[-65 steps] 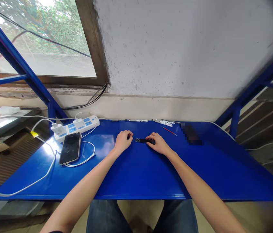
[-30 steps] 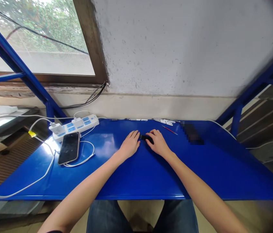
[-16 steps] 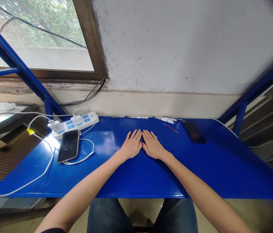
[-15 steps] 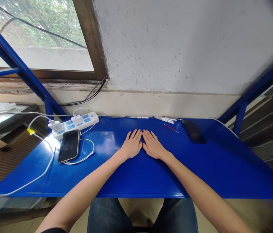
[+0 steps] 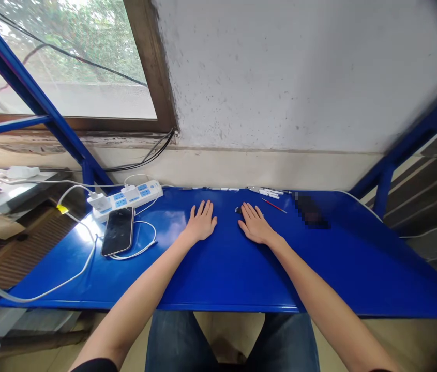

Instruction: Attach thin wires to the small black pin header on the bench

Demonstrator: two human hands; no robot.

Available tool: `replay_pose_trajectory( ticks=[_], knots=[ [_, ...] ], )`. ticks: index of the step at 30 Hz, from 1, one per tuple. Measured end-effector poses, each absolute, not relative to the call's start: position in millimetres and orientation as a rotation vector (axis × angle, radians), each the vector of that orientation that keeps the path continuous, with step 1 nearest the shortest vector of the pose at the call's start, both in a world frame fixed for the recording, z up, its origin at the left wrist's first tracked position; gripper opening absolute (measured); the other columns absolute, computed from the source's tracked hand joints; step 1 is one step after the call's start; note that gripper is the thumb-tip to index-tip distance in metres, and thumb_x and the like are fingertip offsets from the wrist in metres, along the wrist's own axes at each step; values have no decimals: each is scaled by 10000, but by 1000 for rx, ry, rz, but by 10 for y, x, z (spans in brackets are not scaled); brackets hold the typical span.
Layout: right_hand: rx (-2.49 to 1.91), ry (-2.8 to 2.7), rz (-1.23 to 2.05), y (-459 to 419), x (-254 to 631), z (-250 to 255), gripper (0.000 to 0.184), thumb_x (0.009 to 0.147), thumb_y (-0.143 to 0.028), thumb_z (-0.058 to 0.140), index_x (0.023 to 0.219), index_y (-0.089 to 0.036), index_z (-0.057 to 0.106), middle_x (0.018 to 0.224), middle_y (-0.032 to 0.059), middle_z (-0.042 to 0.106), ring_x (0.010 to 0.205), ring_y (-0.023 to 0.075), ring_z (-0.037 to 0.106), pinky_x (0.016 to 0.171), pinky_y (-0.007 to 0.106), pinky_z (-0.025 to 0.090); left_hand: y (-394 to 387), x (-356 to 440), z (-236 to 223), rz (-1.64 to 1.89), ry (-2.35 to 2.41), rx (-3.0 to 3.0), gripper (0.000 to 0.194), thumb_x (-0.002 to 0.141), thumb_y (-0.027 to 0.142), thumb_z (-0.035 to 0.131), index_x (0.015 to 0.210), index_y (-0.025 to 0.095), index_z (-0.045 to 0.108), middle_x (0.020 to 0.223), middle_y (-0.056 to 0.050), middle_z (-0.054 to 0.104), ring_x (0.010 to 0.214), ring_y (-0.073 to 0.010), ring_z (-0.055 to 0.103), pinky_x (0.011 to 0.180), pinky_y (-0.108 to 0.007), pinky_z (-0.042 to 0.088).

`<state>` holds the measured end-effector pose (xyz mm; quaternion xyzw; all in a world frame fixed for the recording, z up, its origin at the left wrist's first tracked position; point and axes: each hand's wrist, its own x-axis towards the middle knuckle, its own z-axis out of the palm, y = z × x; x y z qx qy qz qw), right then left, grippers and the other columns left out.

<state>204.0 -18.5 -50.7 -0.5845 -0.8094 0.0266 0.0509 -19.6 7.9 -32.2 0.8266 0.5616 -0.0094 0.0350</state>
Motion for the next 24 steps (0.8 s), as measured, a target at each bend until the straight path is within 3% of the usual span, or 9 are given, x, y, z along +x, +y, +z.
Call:
replay_pose_trajectory(
  ticks=[24],
  knots=[
    [-1909,-2342,84,-137,2156,-512,677,962,-456,115,1478,-30,215,1546,118,166,1442,206,84,1181,421,34,149,-238,-318,-9,1739,2498,632,938,414,162,1492,110,182,1566,-97,126,1447,-276,65,1148,-543,100]
  ],
)
